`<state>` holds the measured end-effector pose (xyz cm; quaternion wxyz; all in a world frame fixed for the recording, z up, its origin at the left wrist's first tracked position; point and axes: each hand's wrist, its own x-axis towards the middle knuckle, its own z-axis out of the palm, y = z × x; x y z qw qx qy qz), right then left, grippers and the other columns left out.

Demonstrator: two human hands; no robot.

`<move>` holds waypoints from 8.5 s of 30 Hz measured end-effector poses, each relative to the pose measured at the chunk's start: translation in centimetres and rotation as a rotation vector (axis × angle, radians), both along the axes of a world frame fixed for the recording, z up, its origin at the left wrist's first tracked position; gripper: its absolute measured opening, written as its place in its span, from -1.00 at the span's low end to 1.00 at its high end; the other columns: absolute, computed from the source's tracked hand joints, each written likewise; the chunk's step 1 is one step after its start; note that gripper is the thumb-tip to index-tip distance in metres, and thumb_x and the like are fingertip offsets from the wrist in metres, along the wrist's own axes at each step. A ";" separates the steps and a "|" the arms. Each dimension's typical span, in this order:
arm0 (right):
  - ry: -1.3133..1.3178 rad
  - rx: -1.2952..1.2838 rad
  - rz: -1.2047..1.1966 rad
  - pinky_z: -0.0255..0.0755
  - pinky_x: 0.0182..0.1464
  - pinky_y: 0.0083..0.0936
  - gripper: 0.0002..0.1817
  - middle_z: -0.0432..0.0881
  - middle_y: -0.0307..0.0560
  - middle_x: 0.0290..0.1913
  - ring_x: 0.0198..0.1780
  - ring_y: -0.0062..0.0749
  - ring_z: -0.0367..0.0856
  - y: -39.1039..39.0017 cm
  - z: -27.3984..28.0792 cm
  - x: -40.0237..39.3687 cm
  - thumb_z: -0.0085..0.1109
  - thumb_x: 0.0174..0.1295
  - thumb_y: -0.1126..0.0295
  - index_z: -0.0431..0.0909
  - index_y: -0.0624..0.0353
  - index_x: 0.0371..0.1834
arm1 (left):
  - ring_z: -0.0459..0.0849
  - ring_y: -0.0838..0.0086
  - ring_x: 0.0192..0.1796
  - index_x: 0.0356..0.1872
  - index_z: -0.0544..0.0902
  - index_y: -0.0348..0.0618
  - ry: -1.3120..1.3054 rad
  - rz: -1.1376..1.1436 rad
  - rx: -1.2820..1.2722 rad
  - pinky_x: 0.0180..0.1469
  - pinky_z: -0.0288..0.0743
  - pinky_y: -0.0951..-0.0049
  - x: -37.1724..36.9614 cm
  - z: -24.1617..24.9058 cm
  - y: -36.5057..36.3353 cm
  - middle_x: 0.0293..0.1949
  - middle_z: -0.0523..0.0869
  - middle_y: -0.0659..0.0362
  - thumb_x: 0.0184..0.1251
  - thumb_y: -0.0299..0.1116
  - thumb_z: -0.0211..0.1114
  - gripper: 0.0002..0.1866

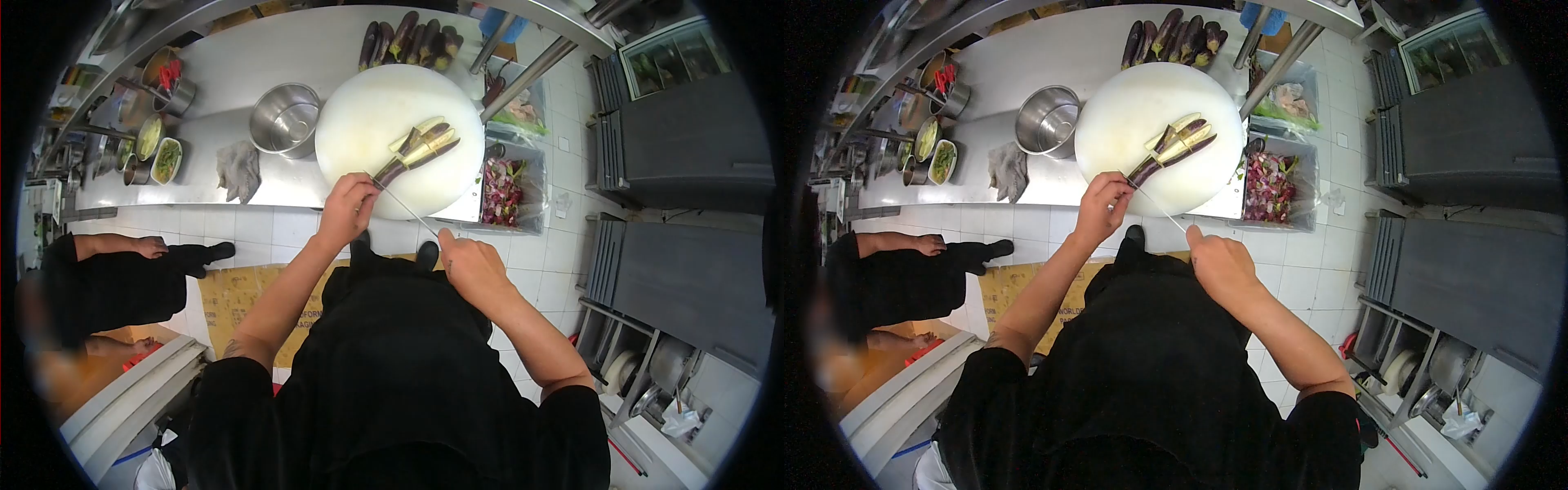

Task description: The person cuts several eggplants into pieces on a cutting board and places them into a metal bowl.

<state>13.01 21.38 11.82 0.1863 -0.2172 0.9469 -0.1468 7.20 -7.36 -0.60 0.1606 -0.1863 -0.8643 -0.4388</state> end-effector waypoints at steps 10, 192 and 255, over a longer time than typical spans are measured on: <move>0.064 -0.202 -0.040 0.62 -0.21 0.22 -0.89 0.76 0.26 -0.40 -0.27 0.34 0.80 -0.9 -5.2 -2.0 0.20 0.49 0.44 0.54 0.21 -0.03 | 0.80 0.40 0.14 -0.04 0.79 -0.25 -0.357 0.142 0.403 0.08 0.87 0.37 3.9 2.0 -0.6 0.20 0.65 0.10 0.39 -0.73 0.52 -0.78; -0.554 -0.852 -0.822 0.41 -0.60 -0.33 -0.62 0.61 -0.09 -0.57 -0.70 -0.43 0.56 7.6 -8.0 6.1 0.22 0.71 0.15 0.67 0.34 0.01 | 0.77 0.44 -0.03 0.25 0.81 -0.18 -0.319 -0.037 0.055 -0.07 0.70 0.46 -4.7 2.1 8.2 0.12 0.75 0.08 0.48 -0.50 0.57 -0.64; -0.670 -0.859 -0.671 0.31 -0.70 -0.35 -0.59 0.50 -0.18 -0.47 -0.73 -0.46 0.46 3.7 -9.1 -5.5 0.15 0.75 0.07 0.49 0.25 -0.09 | 0.84 0.32 -0.10 0.01 0.83 -0.21 -0.211 -0.014 0.174 -0.11 0.73 0.39 -3.9 1.0 7.2 -0.02 0.82 0.08 0.29 -0.64 0.58 -0.71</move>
